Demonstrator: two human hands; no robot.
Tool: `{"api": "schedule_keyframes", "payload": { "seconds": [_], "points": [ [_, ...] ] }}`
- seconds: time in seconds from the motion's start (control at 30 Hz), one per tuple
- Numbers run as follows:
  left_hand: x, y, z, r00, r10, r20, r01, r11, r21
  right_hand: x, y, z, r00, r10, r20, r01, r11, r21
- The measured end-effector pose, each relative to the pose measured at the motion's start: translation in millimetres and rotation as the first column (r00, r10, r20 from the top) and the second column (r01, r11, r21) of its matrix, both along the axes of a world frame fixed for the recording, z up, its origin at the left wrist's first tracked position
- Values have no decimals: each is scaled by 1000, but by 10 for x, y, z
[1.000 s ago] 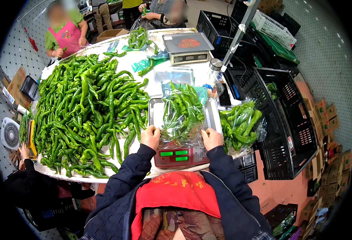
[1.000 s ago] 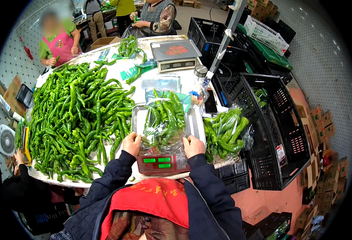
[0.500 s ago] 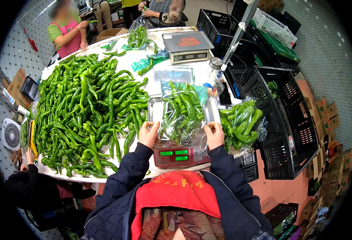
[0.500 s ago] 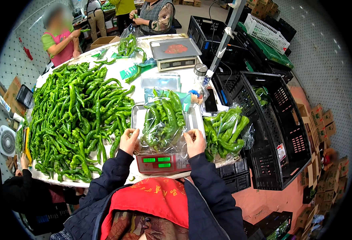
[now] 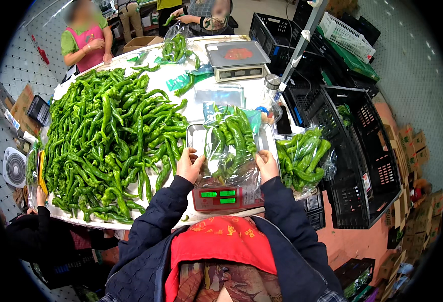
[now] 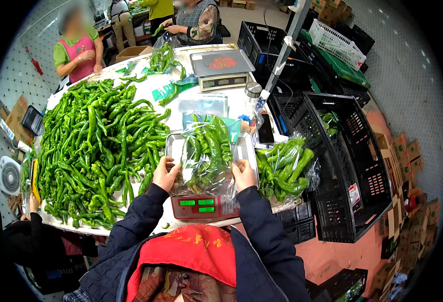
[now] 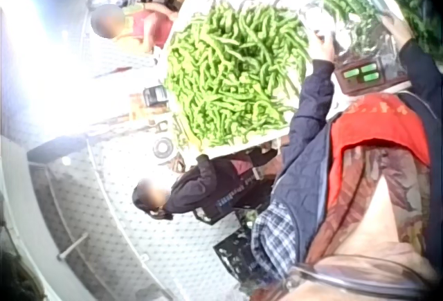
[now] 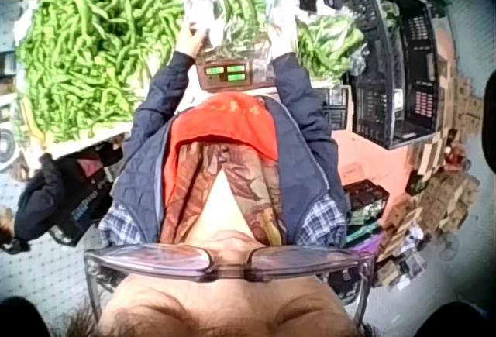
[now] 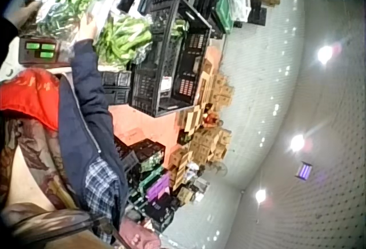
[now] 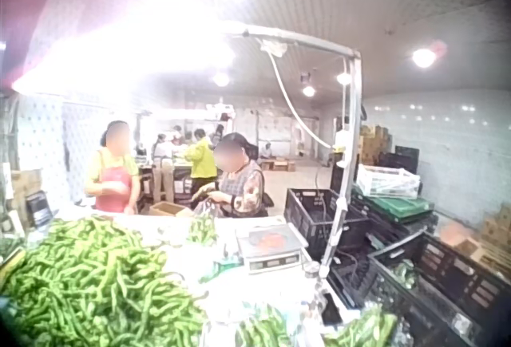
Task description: The person selects green peppers from a large pile on a table, places them into clear plastic bags, weighs the bags on a digital scale, and then places the sealed bags into a black crate. The person repeats this process multiple times.
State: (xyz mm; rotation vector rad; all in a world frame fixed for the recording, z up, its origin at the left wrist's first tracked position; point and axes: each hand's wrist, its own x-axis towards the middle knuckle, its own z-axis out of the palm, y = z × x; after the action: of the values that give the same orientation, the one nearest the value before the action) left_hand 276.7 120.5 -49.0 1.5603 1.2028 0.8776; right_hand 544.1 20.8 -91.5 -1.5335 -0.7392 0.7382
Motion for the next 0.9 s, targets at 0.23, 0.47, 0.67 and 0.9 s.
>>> {"api": "schedule_keyframes", "payload": {
  "seconds": [0.23,0.47,0.67,0.9],
  "points": [
    [148,235,-29,909,-39,415,273,808,-523,45,89,399,805,203,-558,-260,965,-23],
    [33,41,25,711,42,702,542,604,-584,153,-55,138,658,337,-673,-339,931,135],
    [7,-164,151,778,-85,623,496,692,-524,-89,-168,544,488,402,-775,-228,916,332],
    [-63,-383,804,986,-125,107,125,992,9,-233,-108,1419,737,541,-406,-292,796,530]
  ]
}}
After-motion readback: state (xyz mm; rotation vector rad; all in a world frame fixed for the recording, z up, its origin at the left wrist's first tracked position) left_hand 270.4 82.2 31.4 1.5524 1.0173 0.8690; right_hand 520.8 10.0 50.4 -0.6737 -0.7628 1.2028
